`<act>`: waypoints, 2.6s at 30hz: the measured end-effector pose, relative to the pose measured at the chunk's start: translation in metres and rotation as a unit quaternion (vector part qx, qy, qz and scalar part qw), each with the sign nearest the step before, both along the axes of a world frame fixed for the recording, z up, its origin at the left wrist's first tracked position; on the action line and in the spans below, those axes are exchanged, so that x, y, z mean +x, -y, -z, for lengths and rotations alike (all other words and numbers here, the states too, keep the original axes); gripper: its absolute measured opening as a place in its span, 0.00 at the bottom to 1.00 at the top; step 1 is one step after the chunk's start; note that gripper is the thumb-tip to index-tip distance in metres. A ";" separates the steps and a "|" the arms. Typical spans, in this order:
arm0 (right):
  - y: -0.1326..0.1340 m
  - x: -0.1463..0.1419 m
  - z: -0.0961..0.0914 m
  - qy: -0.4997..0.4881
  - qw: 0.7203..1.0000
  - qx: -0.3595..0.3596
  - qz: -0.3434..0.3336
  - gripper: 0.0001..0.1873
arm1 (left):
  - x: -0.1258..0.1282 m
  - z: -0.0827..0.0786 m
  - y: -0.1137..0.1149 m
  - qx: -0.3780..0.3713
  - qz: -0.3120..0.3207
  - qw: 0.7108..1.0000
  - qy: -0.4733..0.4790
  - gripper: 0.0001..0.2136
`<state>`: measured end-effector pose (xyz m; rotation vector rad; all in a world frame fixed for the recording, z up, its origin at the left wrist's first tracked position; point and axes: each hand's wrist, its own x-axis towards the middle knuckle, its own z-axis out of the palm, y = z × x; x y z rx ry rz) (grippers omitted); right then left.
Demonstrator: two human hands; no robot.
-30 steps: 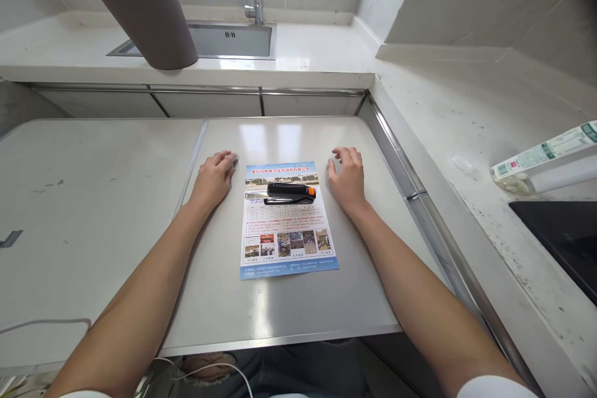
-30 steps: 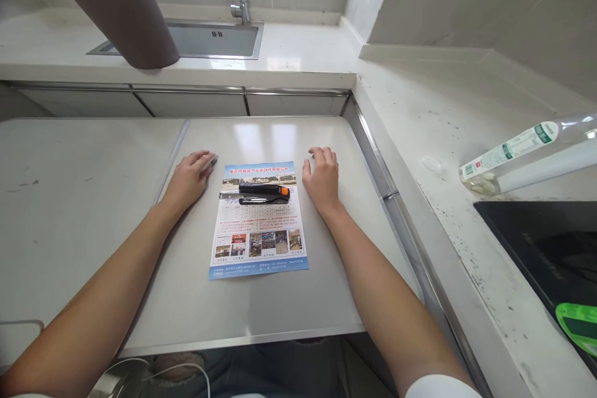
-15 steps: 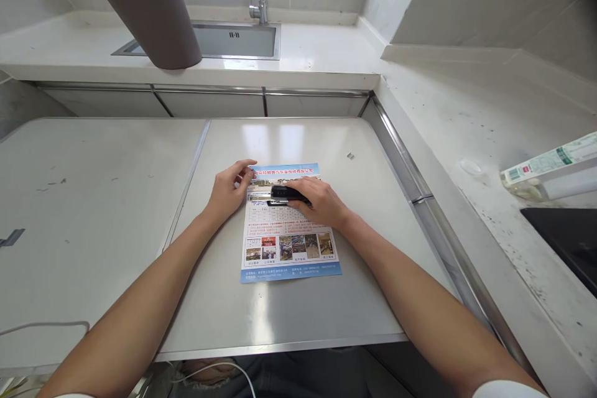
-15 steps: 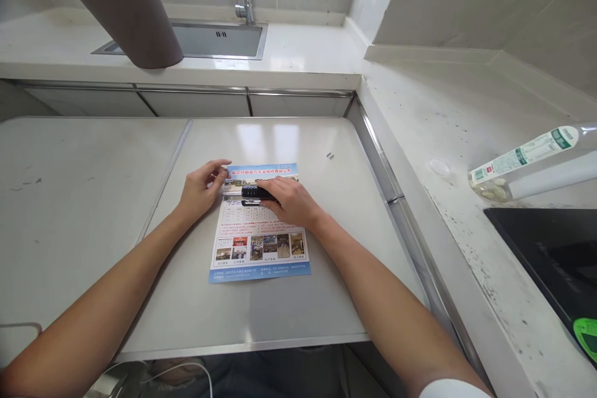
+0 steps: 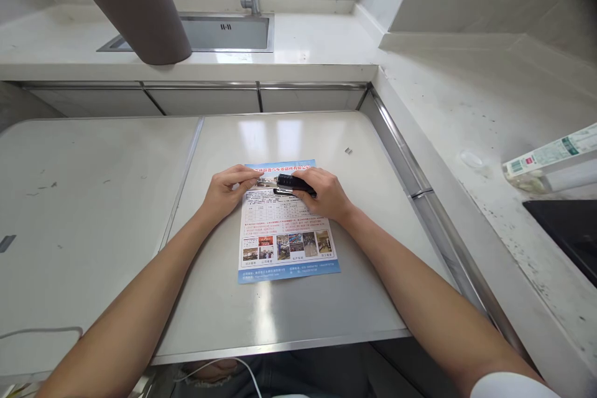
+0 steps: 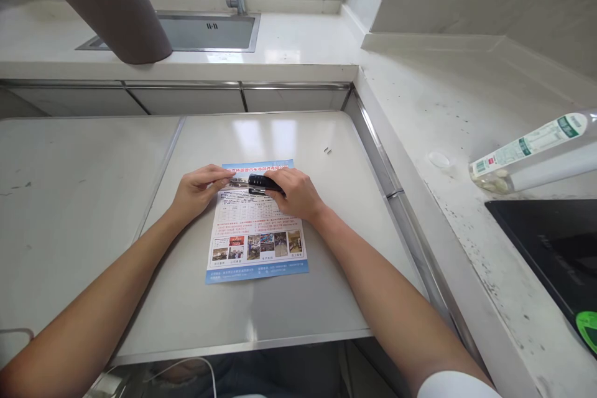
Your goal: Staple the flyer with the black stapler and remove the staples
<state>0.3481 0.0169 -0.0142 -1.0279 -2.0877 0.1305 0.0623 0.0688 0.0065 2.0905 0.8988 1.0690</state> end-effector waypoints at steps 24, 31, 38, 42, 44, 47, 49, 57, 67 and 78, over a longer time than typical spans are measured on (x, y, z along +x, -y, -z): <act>0.000 0.003 -0.002 -0.042 0.998 -0.003 -0.037 0.15 | -0.011 0.001 -0.006 0.111 0.130 0.977 -0.128 0.12; 0.005 0.007 -0.011 -0.105 0.994 -0.010 -0.040 0.15 | -0.012 -0.002 0.002 0.091 0.051 0.993 -0.045 0.06; 0.019 -0.015 -0.018 -0.072 0.989 -0.012 -0.126 0.15 | 0.012 -0.001 0.020 0.090 0.095 0.988 -0.077 0.08; 0.022 -0.023 -0.017 -0.076 0.991 -0.020 -0.104 0.15 | 0.011 -0.001 0.018 0.071 0.102 0.990 -0.060 0.08; 0.022 -0.025 -0.015 -0.065 0.993 -0.021 -0.095 0.14 | 0.008 -0.001 0.015 0.074 0.103 0.990 -0.062 0.08; 0.020 -0.023 -0.012 -0.057 0.998 -0.019 -0.033 0.13 | 0.006 0.001 0.009 0.098 0.045 0.991 -0.081 0.04; 0.017 -0.017 -0.013 -0.060 0.996 -0.016 0.056 0.13 | 0.007 0.004 0.005 0.114 -0.015 0.986 -0.123 0.10; -0.008 0.043 -0.008 -0.055 0.936 -0.020 0.346 0.18 | 0.011 0.013 0.000 0.065 -0.022 0.942 -0.327 0.26; -0.014 0.046 -0.004 -0.022 0.963 -0.086 0.256 0.19 | 0.010 0.012 0.001 0.115 0.021 0.951 -0.288 0.18; -0.007 0.041 -0.007 0.022 0.985 -0.096 0.141 0.21 | 0.008 0.018 0.001 0.127 0.072 0.957 -0.249 0.19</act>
